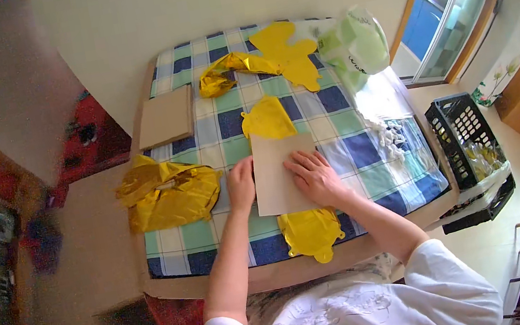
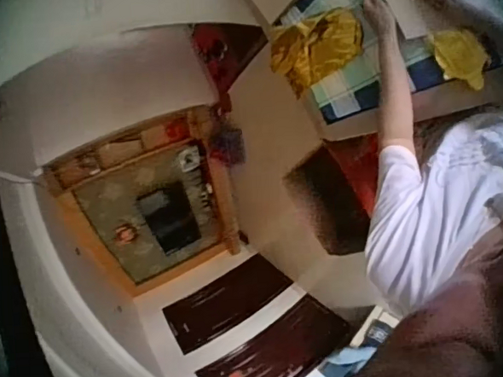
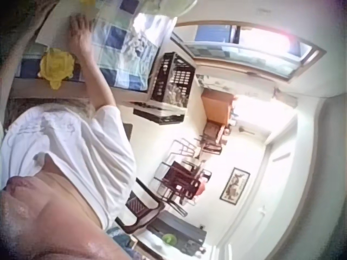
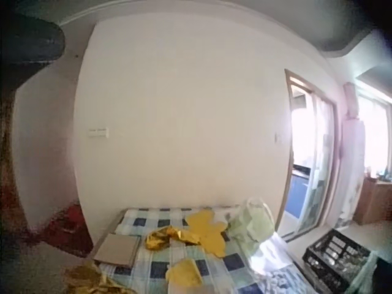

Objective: The person folds a foil balloon around a piece of cardboard, places it into a box, and then unfolds another foil balloon across the bed.

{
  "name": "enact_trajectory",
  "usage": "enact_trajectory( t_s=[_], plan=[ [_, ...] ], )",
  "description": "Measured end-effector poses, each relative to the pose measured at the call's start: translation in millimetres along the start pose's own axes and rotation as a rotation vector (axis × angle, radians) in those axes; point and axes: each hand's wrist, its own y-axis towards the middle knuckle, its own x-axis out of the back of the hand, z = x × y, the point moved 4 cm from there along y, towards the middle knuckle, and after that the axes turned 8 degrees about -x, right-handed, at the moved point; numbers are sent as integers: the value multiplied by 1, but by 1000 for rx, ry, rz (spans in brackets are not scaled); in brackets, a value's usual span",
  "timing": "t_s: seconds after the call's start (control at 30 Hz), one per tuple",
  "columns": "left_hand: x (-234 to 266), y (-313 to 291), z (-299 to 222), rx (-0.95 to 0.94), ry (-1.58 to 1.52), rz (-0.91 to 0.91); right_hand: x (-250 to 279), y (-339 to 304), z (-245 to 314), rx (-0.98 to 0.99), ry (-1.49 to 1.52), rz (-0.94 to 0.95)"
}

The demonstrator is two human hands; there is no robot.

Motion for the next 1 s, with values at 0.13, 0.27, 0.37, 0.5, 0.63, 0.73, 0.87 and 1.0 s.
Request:
enact_trajectory(
  t_s=[0.13, 0.27, 0.37, 0.5, 0.63, 0.73, 0.87, 1.0],
  plan=[
    [18, 2, 5, 110, -56, 8, -1, 1, 1, 20, -8, 3],
    [16, 5, -3, -6, 315, 42, -2, 2, 2, 16, -7, 5],
    [2, 2, -22, -49, 523, 19, -2, -1, -4, -1, -19, 7],
    [-6, 1, -17, -106, 707, -39, -6, -2, -4, 1, -41, 26],
    [12, 8, 9, 12, 170, -16, -3, -1, 0, -1, -14, 28],
    [43, 9, 13, 112, -21, -39, -1, -1, 0, -5, 7, 29],
    [134, -3, -14, -157, 751, -465, -4, 0, 1, 2, 45, 2],
    [139, -32, -85, -356, 1217, -502, -3, 9, -35, -113, 356, -89]
  ],
)
